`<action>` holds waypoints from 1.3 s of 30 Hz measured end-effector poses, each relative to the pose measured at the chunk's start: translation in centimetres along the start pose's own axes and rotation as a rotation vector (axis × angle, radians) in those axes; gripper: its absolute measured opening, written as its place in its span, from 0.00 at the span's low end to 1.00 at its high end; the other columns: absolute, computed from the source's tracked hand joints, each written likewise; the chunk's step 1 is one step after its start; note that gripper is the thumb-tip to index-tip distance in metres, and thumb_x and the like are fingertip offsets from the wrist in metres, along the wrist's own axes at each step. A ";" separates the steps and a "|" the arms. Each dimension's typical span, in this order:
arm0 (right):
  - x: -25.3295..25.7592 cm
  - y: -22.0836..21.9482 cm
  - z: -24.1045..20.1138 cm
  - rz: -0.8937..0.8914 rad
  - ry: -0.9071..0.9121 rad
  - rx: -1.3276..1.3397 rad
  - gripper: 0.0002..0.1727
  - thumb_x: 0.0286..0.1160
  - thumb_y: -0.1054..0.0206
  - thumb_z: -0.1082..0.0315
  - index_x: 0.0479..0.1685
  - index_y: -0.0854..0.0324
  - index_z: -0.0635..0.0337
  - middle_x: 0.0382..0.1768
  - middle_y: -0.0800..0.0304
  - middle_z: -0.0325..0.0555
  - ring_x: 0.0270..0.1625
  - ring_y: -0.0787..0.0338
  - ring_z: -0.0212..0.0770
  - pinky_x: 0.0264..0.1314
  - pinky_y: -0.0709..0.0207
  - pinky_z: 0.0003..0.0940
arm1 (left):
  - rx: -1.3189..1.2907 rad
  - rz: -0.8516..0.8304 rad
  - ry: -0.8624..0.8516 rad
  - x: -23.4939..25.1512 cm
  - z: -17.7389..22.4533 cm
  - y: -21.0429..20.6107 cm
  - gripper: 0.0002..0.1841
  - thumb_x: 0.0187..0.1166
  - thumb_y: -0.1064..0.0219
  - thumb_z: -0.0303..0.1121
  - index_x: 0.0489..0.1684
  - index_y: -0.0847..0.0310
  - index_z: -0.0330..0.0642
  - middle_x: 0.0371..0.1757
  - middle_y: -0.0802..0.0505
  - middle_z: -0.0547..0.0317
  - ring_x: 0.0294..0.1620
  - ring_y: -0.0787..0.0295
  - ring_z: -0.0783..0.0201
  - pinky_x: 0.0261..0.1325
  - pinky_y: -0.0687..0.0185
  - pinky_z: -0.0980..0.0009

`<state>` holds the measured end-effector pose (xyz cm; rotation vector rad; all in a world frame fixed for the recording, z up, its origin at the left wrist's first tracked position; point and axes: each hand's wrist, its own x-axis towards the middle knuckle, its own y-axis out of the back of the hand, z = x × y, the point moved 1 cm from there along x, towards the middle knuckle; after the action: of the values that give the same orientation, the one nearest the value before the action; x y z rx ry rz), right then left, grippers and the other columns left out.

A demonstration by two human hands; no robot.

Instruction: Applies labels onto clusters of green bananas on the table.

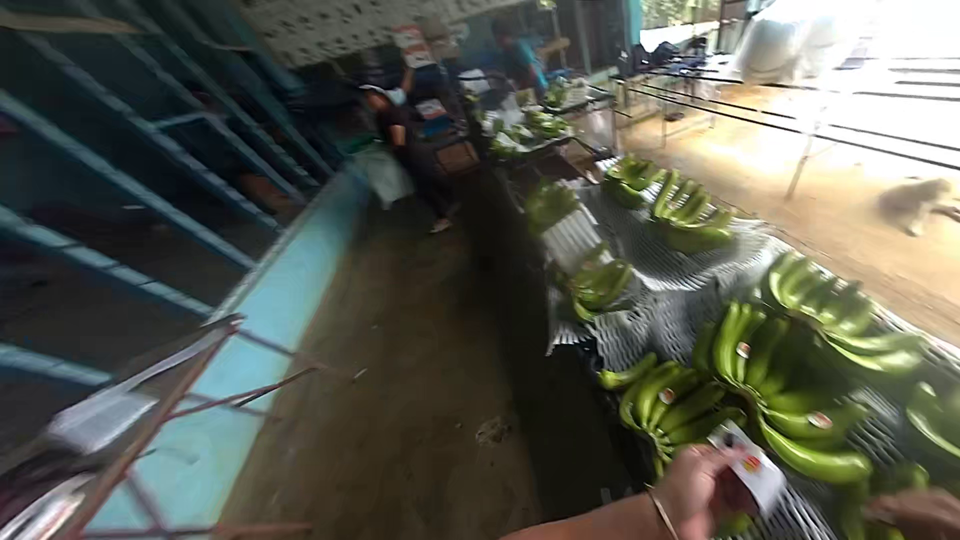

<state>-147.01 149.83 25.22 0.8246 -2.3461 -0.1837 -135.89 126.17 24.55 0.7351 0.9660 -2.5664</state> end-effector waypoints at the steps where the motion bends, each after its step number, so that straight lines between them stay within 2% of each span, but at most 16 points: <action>1: 0.1 2.1 0.4 0.006 -0.029 -0.091 0.09 0.82 0.35 0.70 0.49 0.10 0.63 0.45 0.06 0.48 0.51 0.07 0.39 0.60 0.12 0.40 | 0.002 -0.001 -0.010 -0.2 0.5 0.4 0.15 0.91 0.45 0.38 0.55 0.16 0.36 0.40 0.06 0.54 0.39 0.08 0.63 0.48 0.10 0.65; 3: 0.6 6.5 1.5 0.095 -0.088 -0.330 0.12 0.85 0.38 0.63 0.51 0.09 0.57 0.47 0.05 0.43 0.51 0.08 0.35 0.60 0.13 0.37 | 0.015 0.019 -0.033 -0.6 1.4 1.2 0.15 0.92 0.46 0.36 0.58 0.17 0.35 0.41 0.06 0.52 0.41 0.08 0.62 0.49 0.10 0.64; 4: 1.0 8.6 2.1 0.141 -0.144 -0.445 0.13 0.85 0.38 0.63 0.51 0.09 0.59 0.47 0.06 0.45 0.51 0.08 0.35 0.60 0.14 0.38 | 0.027 0.035 -0.051 -0.6 1.6 1.7 0.16 0.92 0.47 0.36 0.58 0.17 0.35 0.41 0.06 0.51 0.40 0.07 0.62 0.48 0.10 0.64; 8: 0.2 17.7 9.1 0.113 -0.560 -0.682 0.10 0.83 0.35 0.73 0.54 0.09 0.62 0.54 0.10 0.59 0.59 0.11 0.57 0.67 0.21 0.62 | 0.034 0.106 -0.072 -0.1 1.3 3.3 0.18 0.94 0.53 0.36 0.60 0.19 0.36 0.45 0.05 0.51 0.45 0.06 0.61 0.52 0.08 0.62; 10: -2.0 21.0 13.7 0.042 -0.688 -0.769 0.10 0.83 0.35 0.73 0.52 0.08 0.59 0.55 0.10 0.60 0.60 0.12 0.62 0.67 0.23 0.68 | 0.033 0.134 -0.053 0.0 0.8 3.7 0.18 0.94 0.54 0.36 0.58 0.18 0.37 0.45 0.05 0.51 0.44 0.05 0.61 0.52 0.08 0.62; 12: -3.6 22.7 16.8 -0.038 -0.815 -0.852 0.11 0.81 0.34 0.73 0.52 0.07 0.57 0.56 0.09 0.61 0.62 0.12 0.65 0.67 0.23 0.70 | 0.039 0.137 -0.030 0.0 0.3 3.7 0.18 0.95 0.54 0.36 0.56 0.17 0.38 0.43 0.04 0.52 0.43 0.04 0.62 0.50 0.07 0.63; 15: -4.2 23.8 19.1 -0.219 -0.984 -0.960 0.15 0.81 0.33 0.71 0.62 0.11 0.53 0.63 0.11 0.60 0.69 0.14 0.66 0.69 0.25 0.71 | 0.038 0.131 -0.015 0.2 -0.2 3.5 0.19 0.95 0.56 0.35 0.57 0.17 0.36 0.45 0.04 0.50 0.45 0.04 0.60 0.52 0.07 0.62; 20: -2.9 23.1 20.6 -0.407 -1.128 -1.143 0.20 0.75 0.29 0.73 0.67 0.16 0.57 0.65 0.13 0.64 0.70 0.17 0.71 0.64 0.24 0.73 | 0.033 0.157 -0.028 0.6 -0.3 2.6 0.19 0.95 0.55 0.33 0.58 0.17 0.32 0.48 0.05 0.46 0.45 0.04 0.59 0.53 0.07 0.62; 23: -1.8 22.0 19.7 -0.217 -1.028 -1.212 0.22 0.66 0.25 0.80 0.62 0.18 0.69 0.63 0.19 0.76 0.69 0.21 0.79 0.60 0.26 0.78 | 0.056 0.133 -0.069 1.0 0.0 1.4 0.18 0.94 0.53 0.31 0.60 0.18 0.30 0.51 0.05 0.45 0.48 0.05 0.58 0.55 0.08 0.63; 25: 0.3 19.1 17.6 -0.114 -0.800 -1.118 0.17 0.72 0.28 0.77 0.60 0.16 0.68 0.59 0.17 0.76 0.63 0.17 0.79 0.57 0.25 0.78 | 0.082 0.110 -0.073 1.1 0.2 0.4 0.18 0.94 0.53 0.31 0.62 0.19 0.29 0.52 0.06 0.45 0.49 0.06 0.58 0.57 0.09 0.62; 27: 2.8 13.8 13.7 -0.076 -0.497 -0.832 0.14 0.77 0.30 0.72 0.60 0.14 0.63 0.55 0.13 0.66 0.56 0.12 0.68 0.57 0.19 0.69 | 0.087 0.092 -0.055 1.4 0.2 -0.4 0.18 0.94 0.53 0.31 0.64 0.19 0.29 0.53 0.06 0.45 0.49 0.06 0.58 0.56 0.10 0.63; 29: 5.0 7.3 8.2 -0.101 -0.241 -0.487 0.14 0.72 0.27 0.73 0.57 0.10 0.59 0.52 0.12 0.54 0.52 0.09 0.49 0.57 0.12 0.51 | 0.077 0.059 -0.039 2.0 0.2 -1.3 0.18 0.94 0.52 0.31 0.63 0.19 0.28 0.55 0.06 0.44 0.49 0.06 0.59 0.56 0.10 0.64; 31: 5.4 1.7 4.6 -0.189 -0.078 -0.220 0.15 0.69 0.24 0.68 0.55 0.07 0.53 0.51 0.10 0.45 0.56 0.11 0.38 0.60 0.13 0.37 | 0.070 0.025 -0.032 2.2 -0.1 -1.9 0.18 0.94 0.52 0.31 0.61 0.18 0.27 0.51 0.06 0.45 0.47 0.06 0.59 0.55 0.10 0.64; 33: 5.0 -2.0 3.3 -0.280 -0.047 -0.057 0.17 0.73 0.23 0.62 0.60 0.08 0.51 0.54 0.10 0.46 0.58 0.12 0.35 0.63 0.15 0.32 | 0.032 0.014 -0.036 2.0 -0.3 -2.5 0.18 0.94 0.55 0.31 0.51 0.17 0.31 0.43 0.06 0.49 0.42 0.07 0.62 0.51 0.10 0.66; 35: 4.7 -3.7 3.4 -0.277 -0.076 -0.017 0.18 0.72 0.23 0.63 0.62 0.09 0.51 0.53 0.11 0.47 0.58 0.13 0.35 0.63 0.17 0.30 | -0.070 -0.005 -0.022 1.6 -0.3 -2.4 0.20 0.94 0.58 0.34 0.50 0.17 0.34 0.43 0.07 0.50 0.43 0.08 0.61 0.50 0.11 0.65; 39: 4.4 -4.4 3.9 -0.233 -0.124 -0.028 0.12 0.70 0.21 0.58 0.50 0.05 0.48 0.49 0.12 0.43 0.55 0.16 0.31 0.60 0.19 0.27 | -0.081 -0.001 0.044 1.6 -0.4 -1.1 0.22 0.93 0.58 0.39 0.49 0.16 0.38 0.42 0.08 0.51 0.41 0.10 0.61 0.48 0.13 0.64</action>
<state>-149.81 143.37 23.06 1.1003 -2.3508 -0.3750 -137.55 127.09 23.97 0.7721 1.0775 -2.5046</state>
